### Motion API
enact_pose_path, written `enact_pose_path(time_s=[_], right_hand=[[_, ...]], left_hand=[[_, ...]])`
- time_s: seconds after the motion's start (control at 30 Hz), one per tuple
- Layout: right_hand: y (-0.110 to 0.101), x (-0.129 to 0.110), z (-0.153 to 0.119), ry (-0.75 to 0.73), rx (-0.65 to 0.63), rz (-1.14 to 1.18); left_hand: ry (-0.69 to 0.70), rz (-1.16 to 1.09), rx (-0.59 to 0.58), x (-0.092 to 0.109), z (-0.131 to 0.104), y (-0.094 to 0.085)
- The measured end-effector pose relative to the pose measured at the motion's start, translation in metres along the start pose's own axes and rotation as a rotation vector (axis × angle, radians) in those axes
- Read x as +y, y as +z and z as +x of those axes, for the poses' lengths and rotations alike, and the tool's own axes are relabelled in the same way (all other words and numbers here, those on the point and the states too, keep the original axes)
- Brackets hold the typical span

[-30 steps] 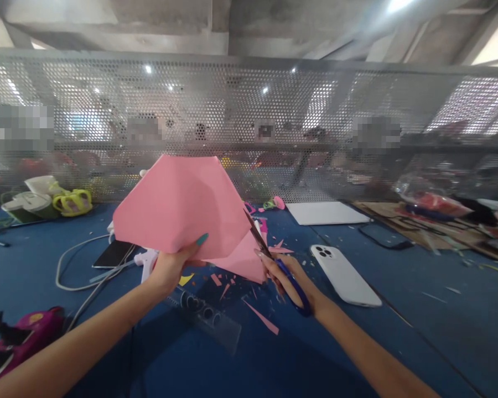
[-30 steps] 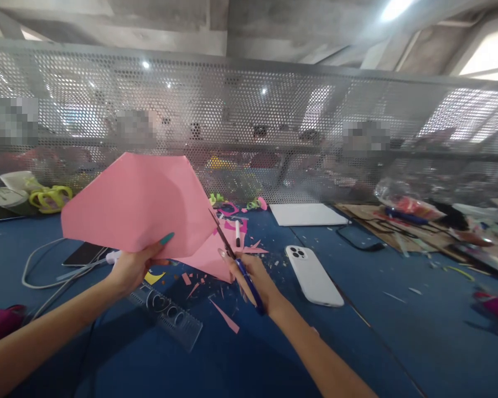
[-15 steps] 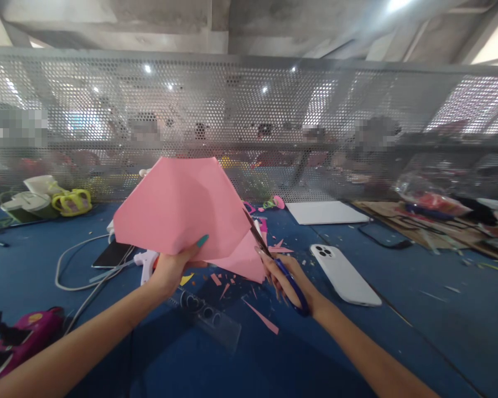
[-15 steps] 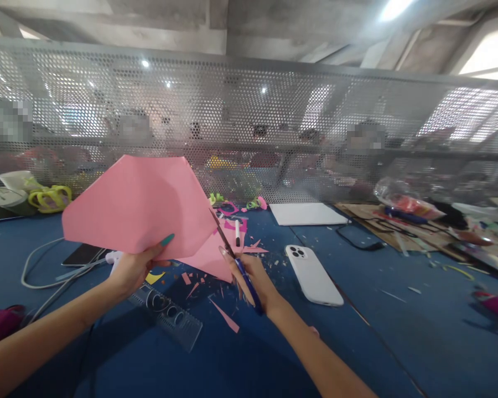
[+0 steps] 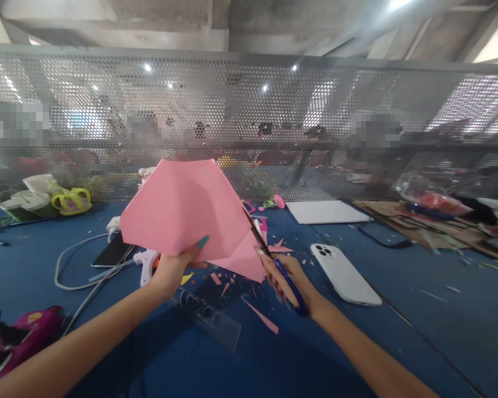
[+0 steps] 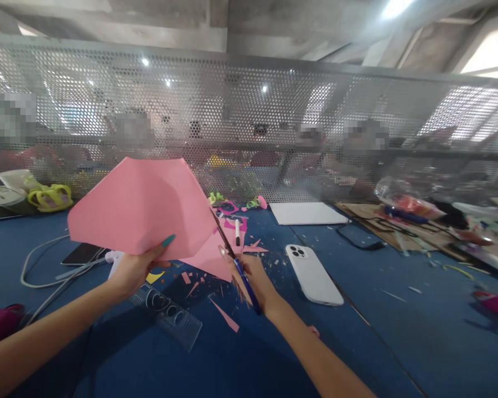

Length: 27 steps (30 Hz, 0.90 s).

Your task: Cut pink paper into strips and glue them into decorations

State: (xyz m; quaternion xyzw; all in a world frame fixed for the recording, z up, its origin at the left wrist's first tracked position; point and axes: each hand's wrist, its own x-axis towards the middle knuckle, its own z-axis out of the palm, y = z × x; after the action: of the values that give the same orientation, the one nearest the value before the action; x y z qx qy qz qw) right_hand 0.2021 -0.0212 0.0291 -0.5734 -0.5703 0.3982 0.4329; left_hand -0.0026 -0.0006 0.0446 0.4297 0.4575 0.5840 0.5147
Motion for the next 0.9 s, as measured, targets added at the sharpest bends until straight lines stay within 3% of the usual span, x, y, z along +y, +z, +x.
enact_pose_path(time_s=[0.13, 0.9], right_hand=[[0.0003, 0.0027, 0.0016, -0.050, -0.001, -0.013], [-0.0009, 0.0054, 0.0028, 0.020, -0.043, -0.021]], left_hand=[[0.005, 0.031, -0.012, -0.0040, 0.0005, -0.0013], [-0.032, 0.120, -0.031, -0.0104, 0.0012, -0.0039]])
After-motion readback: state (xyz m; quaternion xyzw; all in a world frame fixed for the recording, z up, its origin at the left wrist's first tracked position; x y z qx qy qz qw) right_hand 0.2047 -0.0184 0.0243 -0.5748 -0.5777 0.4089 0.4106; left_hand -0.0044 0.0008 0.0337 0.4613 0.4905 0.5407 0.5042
